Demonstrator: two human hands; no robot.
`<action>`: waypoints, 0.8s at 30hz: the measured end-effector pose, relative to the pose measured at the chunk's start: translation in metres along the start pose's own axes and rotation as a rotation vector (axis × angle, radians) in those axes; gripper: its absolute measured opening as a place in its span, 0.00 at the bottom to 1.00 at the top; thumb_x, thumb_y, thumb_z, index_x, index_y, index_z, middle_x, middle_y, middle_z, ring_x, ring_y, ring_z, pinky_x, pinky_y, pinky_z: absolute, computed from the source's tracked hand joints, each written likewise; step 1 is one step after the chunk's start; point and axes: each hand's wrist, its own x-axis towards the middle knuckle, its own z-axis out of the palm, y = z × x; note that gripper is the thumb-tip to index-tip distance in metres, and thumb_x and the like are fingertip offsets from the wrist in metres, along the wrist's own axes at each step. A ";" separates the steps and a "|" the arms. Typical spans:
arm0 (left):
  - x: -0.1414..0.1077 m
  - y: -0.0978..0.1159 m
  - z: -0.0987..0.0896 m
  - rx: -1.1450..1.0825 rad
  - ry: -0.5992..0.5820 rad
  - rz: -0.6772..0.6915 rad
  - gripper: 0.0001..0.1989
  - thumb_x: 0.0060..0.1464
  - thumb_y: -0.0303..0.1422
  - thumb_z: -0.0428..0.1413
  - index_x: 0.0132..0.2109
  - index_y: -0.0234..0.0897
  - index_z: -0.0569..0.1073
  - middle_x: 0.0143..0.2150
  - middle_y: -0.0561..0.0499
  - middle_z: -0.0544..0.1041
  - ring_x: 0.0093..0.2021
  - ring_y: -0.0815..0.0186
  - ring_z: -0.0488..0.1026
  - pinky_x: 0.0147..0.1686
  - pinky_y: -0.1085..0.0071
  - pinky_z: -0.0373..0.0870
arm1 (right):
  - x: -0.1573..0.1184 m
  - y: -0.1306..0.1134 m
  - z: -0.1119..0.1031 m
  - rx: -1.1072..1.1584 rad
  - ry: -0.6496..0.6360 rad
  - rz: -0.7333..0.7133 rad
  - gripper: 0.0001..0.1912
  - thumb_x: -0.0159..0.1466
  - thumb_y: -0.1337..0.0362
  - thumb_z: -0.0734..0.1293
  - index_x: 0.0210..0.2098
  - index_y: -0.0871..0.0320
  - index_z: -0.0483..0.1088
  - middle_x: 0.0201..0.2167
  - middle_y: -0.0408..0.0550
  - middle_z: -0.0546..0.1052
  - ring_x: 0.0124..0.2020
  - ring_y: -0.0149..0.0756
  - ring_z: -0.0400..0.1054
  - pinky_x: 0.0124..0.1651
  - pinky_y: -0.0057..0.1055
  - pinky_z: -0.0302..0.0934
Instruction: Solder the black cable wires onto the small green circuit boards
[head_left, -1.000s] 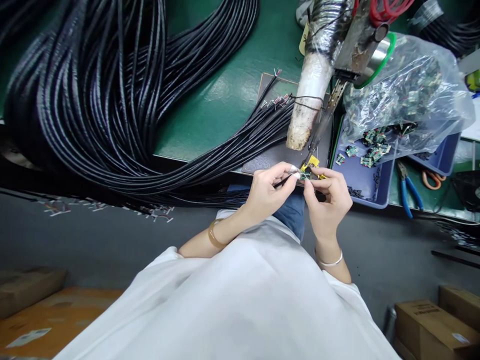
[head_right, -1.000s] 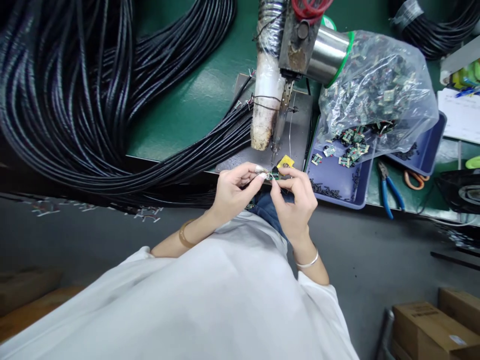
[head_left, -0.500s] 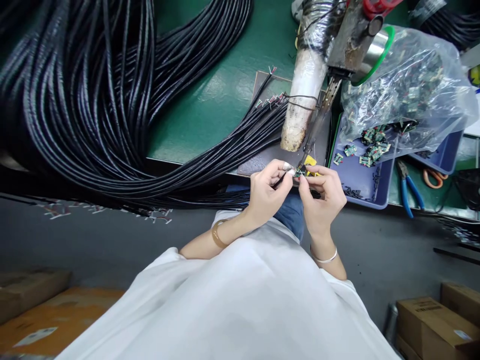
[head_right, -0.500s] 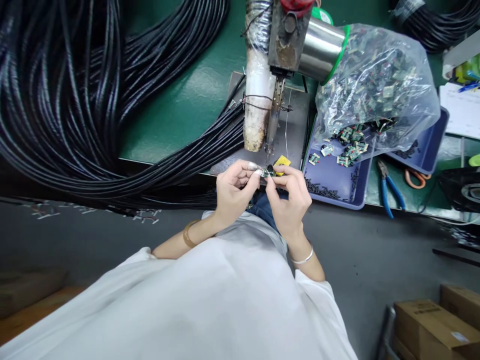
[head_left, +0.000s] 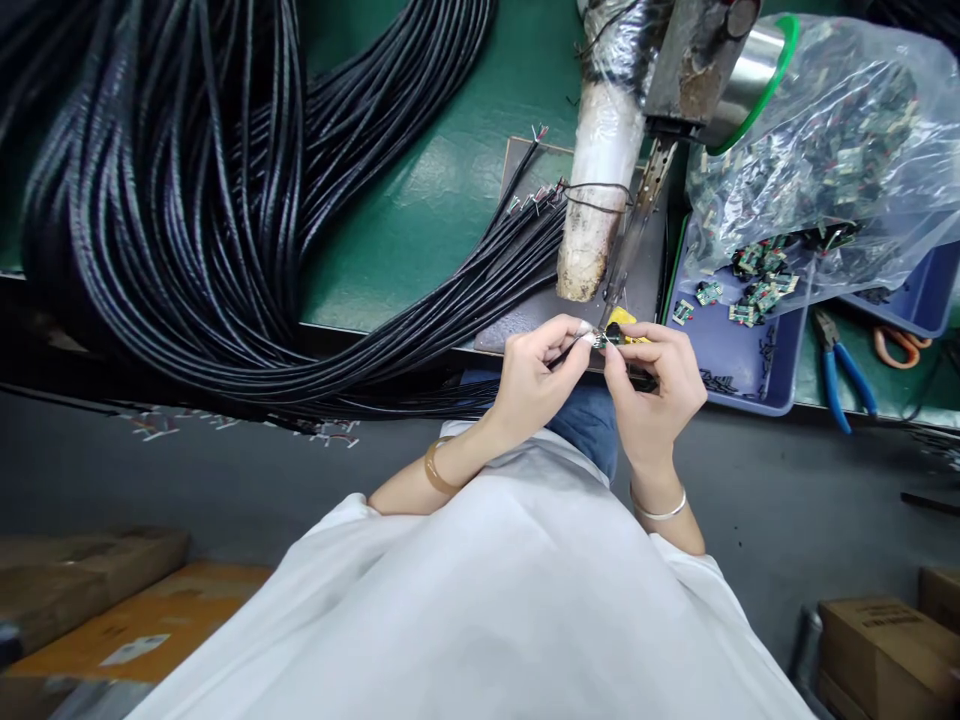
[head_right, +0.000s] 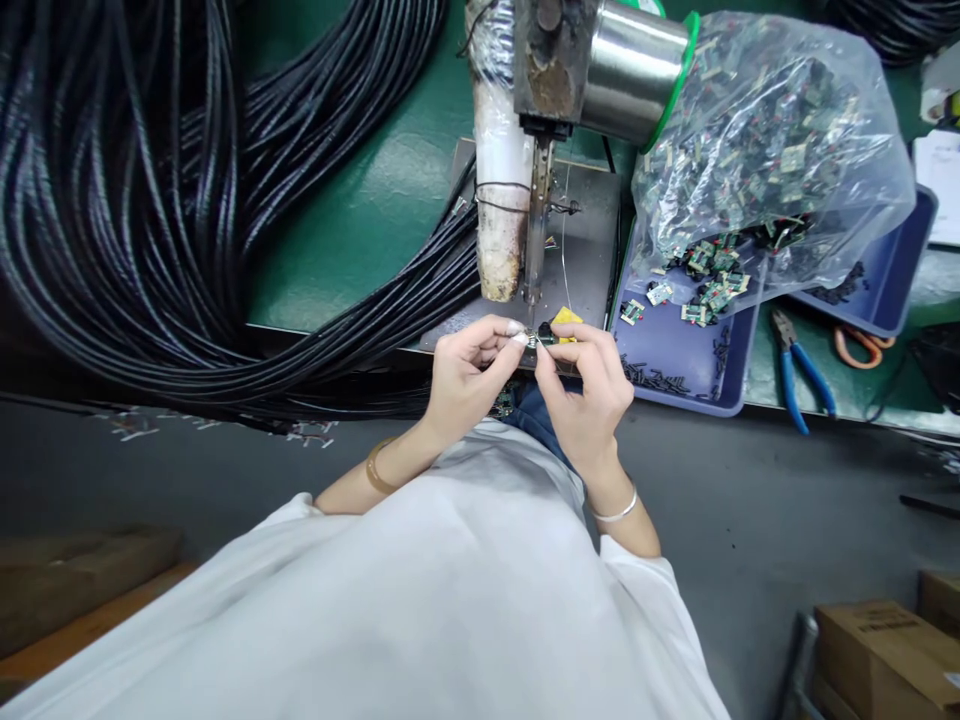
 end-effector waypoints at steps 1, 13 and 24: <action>0.000 0.000 0.000 0.005 0.002 0.007 0.07 0.62 0.33 0.56 0.39 0.34 0.75 0.30 0.53 0.75 0.27 0.73 0.69 0.28 0.79 0.66 | 0.001 0.000 0.000 -0.007 0.001 -0.009 0.04 0.63 0.69 0.71 0.34 0.53 0.73 0.40 0.45 0.79 0.42 0.35 0.76 0.37 0.31 0.72; 0.001 0.006 -0.005 0.005 -0.037 0.051 0.07 0.63 0.34 0.55 0.38 0.35 0.73 0.30 0.54 0.72 0.27 0.75 0.66 0.29 0.79 0.65 | 0.000 -0.009 -0.002 -0.074 0.026 -0.118 0.07 0.61 0.70 0.71 0.35 0.52 0.72 0.42 0.46 0.80 0.44 0.36 0.77 0.46 0.34 0.73; 0.004 0.009 -0.010 -0.121 -0.106 -0.109 0.08 0.61 0.34 0.56 0.34 0.36 0.69 0.25 0.58 0.63 0.23 0.76 0.57 0.23 0.78 0.55 | -0.009 -0.003 -0.005 -0.136 -0.033 -0.175 0.07 0.63 0.70 0.70 0.37 0.52 0.70 0.44 0.49 0.82 0.45 0.36 0.78 0.47 0.34 0.75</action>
